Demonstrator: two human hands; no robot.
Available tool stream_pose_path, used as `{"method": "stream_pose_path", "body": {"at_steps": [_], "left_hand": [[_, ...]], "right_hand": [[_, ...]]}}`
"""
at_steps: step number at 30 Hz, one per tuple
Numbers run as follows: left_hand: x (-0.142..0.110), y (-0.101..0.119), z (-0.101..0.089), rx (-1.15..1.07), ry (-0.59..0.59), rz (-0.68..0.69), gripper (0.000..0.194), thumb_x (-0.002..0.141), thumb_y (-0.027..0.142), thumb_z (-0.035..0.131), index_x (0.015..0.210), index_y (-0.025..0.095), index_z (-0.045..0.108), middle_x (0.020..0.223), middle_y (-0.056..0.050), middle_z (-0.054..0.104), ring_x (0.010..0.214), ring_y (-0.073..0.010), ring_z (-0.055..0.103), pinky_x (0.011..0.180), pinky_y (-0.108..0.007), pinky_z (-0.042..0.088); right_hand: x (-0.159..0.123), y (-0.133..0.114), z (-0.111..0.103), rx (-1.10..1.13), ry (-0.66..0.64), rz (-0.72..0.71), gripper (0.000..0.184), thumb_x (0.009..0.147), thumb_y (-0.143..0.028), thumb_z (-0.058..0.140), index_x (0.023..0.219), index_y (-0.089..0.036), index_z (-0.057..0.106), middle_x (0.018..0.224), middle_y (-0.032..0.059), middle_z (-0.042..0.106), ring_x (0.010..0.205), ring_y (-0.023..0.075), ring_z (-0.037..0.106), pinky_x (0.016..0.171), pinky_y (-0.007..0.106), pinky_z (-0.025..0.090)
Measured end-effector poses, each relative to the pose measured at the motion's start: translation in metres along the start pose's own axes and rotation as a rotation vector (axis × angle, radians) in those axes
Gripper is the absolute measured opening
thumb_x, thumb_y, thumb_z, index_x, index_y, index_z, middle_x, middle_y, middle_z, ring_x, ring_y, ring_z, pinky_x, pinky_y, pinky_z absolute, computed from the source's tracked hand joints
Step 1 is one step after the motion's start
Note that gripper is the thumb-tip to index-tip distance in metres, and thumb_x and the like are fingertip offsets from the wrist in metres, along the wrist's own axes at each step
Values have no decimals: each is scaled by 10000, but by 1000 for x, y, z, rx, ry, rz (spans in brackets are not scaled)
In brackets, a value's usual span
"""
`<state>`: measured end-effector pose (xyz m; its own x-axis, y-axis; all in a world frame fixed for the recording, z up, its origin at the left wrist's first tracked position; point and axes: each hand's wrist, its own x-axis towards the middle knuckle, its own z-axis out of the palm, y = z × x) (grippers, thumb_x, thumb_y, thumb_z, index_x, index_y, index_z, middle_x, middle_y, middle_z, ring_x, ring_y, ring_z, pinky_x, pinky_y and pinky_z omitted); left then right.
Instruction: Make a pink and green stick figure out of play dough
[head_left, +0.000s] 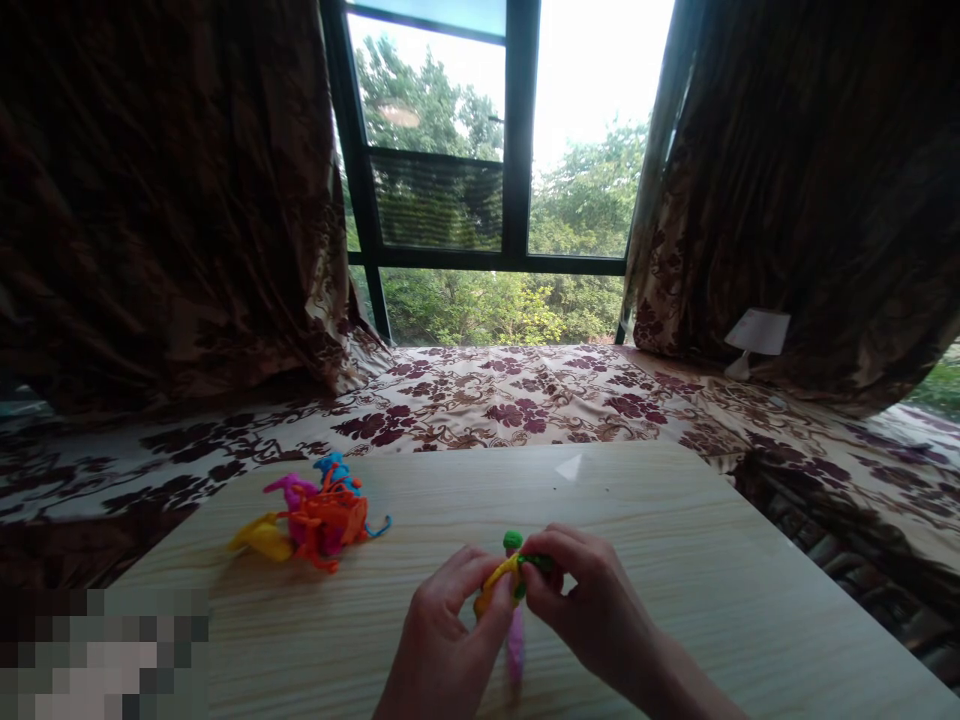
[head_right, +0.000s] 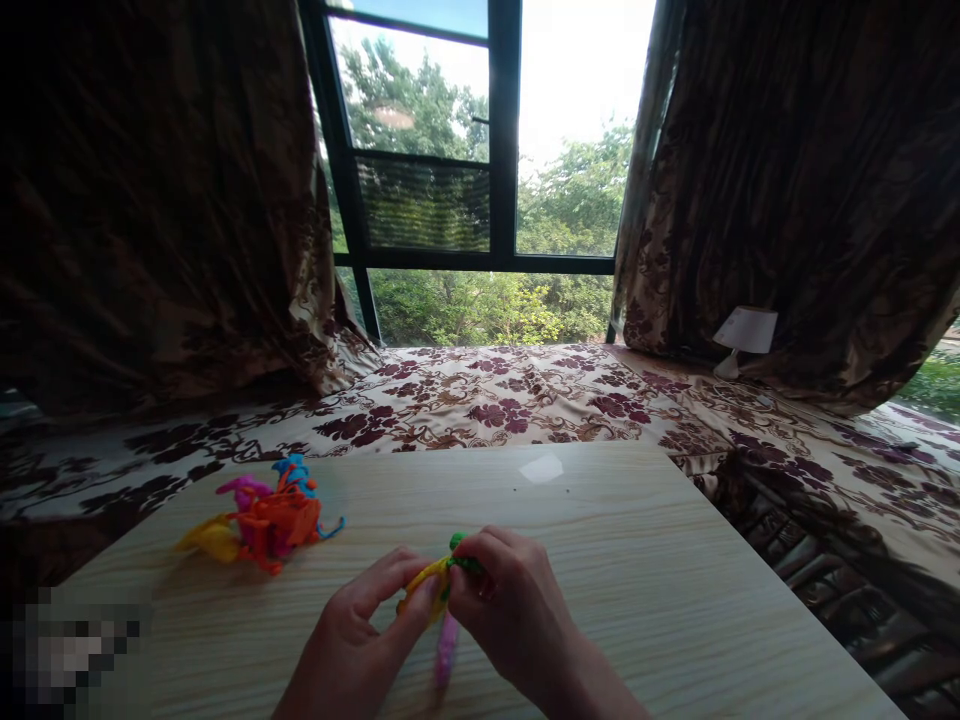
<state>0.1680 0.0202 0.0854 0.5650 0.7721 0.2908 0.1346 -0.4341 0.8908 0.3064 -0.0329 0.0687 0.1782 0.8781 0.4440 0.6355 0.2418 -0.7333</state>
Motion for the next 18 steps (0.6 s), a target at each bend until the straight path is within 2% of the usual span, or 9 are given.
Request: {"method": "stream_pose_path", "body": {"at_steps": [5, 7, 11, 15, 18], "left_hand": [[2, -12, -3, -330, -87, -253, 269, 780, 348, 508, 929, 186, 663, 724, -19, 644, 678, -144, 556, 609, -217, 439], [4, -16, -5, -434, -80, -331, 290, 769, 362, 529, 947, 177, 661, 751, -28, 669, 704, -151, 572, 632, -221, 451], [5, -19, -7, -484, -4, -373, 299, 749, 360, 564, 953, 167, 666, 816, -43, 688, 774, -168, 590, 719, -248, 460], [5, -18, -7, -480, -23, -357, 309, 731, 356, 586, 969, 174, 663, 813, -34, 695, 771, -167, 595, 702, -234, 463], [5, -18, -7, -456, -24, -360, 294, 715, 356, 601, 936, 177, 676, 773, -21, 698, 741, -163, 599, 665, -215, 464]], "right_hand": [[3, 0, 4, 340, 23, 212, 136, 781, -223, 504, 756, -146, 615, 568, -22, 508, 489, 76, 413, 441, 176, 335], [5, 1, 2, 380, 62, 239, 139, 786, -243, 510, 765, -142, 604, 569, -22, 509, 486, 77, 415, 433, 175, 337], [6, 2, -3, 141, 151, 83, 95, 772, -210, 528, 733, -158, 597, 598, -20, 519, 529, 89, 447, 496, 189, 373], [2, 3, -2, -49, 75, -20, 95, 775, -178, 516, 764, -176, 611, 637, -11, 533, 548, 92, 466, 518, 196, 374], [1, 2, -1, -73, 20, -40, 116, 789, -168, 496, 814, -184, 609, 666, -7, 535, 560, 90, 475, 523, 194, 376]]}}
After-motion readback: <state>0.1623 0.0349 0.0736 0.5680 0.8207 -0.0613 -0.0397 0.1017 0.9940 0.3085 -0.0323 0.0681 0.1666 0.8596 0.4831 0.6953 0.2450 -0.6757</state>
